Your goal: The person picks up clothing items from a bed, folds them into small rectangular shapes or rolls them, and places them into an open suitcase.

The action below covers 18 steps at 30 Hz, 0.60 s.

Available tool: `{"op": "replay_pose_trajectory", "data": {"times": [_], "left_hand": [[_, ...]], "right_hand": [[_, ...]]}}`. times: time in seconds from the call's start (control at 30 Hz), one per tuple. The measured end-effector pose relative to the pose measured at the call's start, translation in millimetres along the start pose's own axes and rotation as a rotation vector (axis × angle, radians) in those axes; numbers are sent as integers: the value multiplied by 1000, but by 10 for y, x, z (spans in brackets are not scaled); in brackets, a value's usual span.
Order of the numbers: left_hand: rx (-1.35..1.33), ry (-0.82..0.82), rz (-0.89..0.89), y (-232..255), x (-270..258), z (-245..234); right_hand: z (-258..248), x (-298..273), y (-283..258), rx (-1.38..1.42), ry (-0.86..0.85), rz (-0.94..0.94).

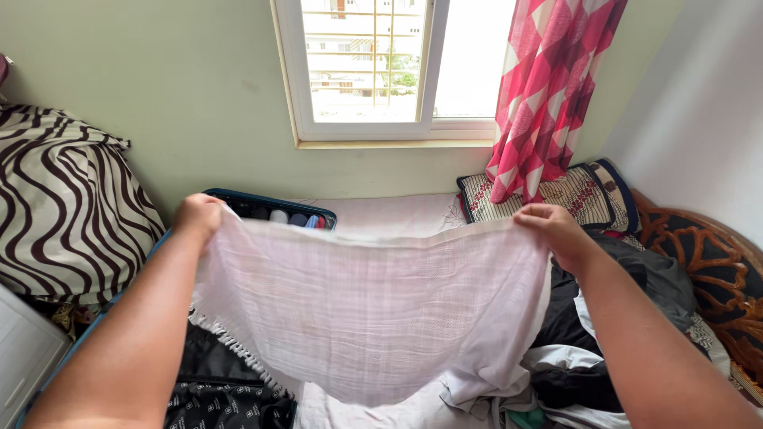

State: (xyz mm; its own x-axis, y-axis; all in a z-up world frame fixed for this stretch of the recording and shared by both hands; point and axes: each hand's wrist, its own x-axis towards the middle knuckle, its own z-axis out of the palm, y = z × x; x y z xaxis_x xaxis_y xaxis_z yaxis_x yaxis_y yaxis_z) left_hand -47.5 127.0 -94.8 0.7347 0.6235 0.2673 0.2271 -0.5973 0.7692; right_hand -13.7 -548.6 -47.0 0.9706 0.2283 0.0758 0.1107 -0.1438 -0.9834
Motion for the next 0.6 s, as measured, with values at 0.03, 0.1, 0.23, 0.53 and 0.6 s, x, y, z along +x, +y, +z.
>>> {"op": "replay_pose_trajectory", "data": {"times": [0.03,0.1,0.23,0.53,0.6], "left_hand": [[-113,-87,2,113,-52,47],[-284,-287,36,449,-229,166],[-253,-670,334,1343,-877,361],[-222,-860,665,2351,-2041,640],[-350,-810,651,2365,-2054,697]], "right_hand": [[95,17,-75,0,0,-2],[335,54,-239,-163,101,-94],[870,77,-532,-496,35,-344],[1664,-32,-693,-469,-155,-335],[1671,-65,-714,-442,-145,-305]]}}
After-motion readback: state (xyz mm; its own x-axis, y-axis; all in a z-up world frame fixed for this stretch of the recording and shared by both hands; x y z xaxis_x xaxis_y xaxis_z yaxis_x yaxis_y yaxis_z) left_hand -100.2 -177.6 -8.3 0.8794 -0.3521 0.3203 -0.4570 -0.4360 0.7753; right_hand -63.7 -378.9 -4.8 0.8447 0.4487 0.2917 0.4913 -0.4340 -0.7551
